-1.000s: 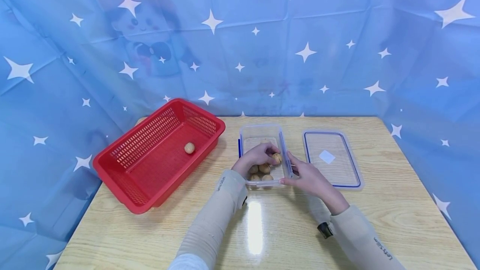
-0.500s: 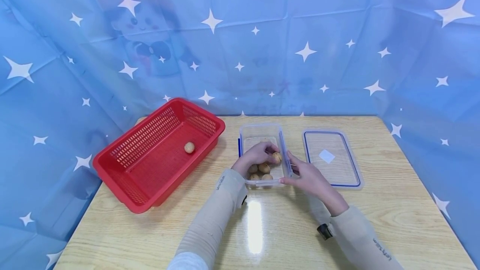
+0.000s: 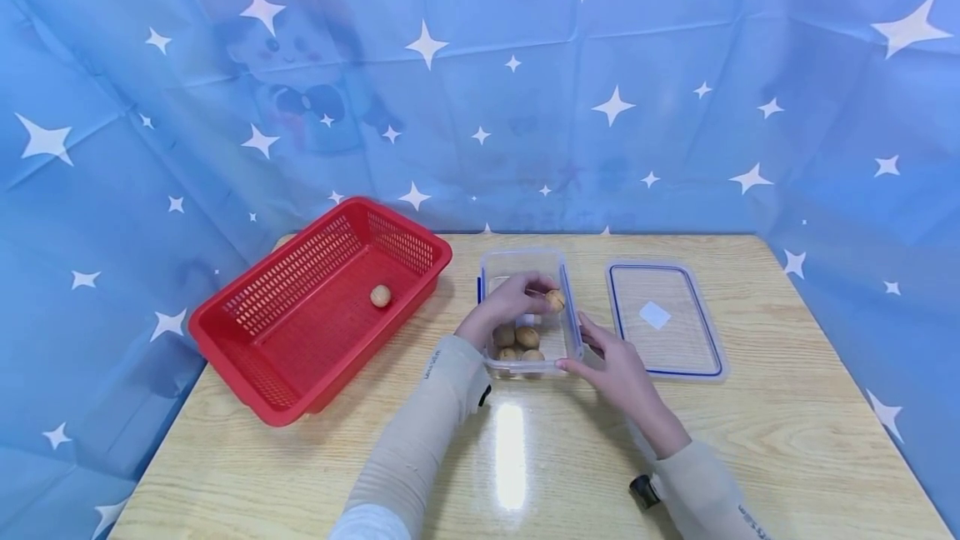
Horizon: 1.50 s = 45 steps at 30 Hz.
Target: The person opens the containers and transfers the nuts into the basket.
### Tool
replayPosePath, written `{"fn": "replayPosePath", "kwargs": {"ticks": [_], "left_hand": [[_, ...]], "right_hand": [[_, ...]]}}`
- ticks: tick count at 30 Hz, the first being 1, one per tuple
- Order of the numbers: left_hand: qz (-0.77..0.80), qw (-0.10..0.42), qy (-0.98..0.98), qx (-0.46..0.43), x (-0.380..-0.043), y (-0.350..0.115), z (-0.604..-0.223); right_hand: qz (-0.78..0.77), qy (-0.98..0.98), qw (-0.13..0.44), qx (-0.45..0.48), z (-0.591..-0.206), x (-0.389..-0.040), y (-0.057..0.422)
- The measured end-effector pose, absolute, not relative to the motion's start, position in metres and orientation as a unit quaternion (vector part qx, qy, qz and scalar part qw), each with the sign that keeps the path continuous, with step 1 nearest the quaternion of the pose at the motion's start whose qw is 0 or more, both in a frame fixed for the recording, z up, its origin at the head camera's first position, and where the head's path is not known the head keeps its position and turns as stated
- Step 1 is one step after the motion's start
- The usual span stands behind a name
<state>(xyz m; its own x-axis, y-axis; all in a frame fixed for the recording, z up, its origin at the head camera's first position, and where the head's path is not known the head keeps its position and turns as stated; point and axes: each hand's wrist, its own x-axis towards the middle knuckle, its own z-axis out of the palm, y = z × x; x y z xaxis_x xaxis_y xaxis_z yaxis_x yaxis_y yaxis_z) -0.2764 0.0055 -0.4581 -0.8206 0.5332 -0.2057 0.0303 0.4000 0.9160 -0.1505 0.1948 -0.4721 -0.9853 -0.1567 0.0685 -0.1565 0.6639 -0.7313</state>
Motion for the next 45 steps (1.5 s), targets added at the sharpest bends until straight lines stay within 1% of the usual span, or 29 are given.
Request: {"fn": "replayPosePath", "kwargs": {"ticks": [7,13,18,21,25,30,38,45], "left_hand": [[0.522,0.235,0.800,0.181,-0.275,0.000,-0.452],[0.529,0.231,0.795,0.188,-0.276,-0.006,-0.447],[0.534,0.218,0.791,0.204,-0.280,-0.012,-0.444],[0.538,0.217,0.788,0.208,-0.281,-0.016,-0.441],[0.549,0.217,0.781,0.203,-0.282,-0.020,-0.437],[0.562,0.213,0.776,0.194,-0.283,-0.025,-0.431],[0.564,0.206,0.778,0.186,-0.285,-0.036,-0.418],[0.557,0.190,0.786,0.191,-0.291,-0.049,-0.408]], "right_hand": [[-0.417,0.906,-0.011,-0.070,-0.472,-0.145,0.189],[-0.428,0.899,-0.020,-0.087,-0.473,-0.148,0.192],[-0.478,0.869,0.000,-0.124,-0.478,-0.155,0.198],[-0.492,0.859,0.019,-0.142,-0.479,-0.159,0.201],[-0.500,0.851,0.030,-0.156,-0.481,-0.160,0.202],[-0.511,0.843,0.032,-0.165,-0.480,-0.161,0.201],[-0.480,0.863,0.035,-0.156,-0.475,-0.162,0.196],[-0.473,0.867,0.032,-0.152,-0.474,-0.161,0.193]]}}
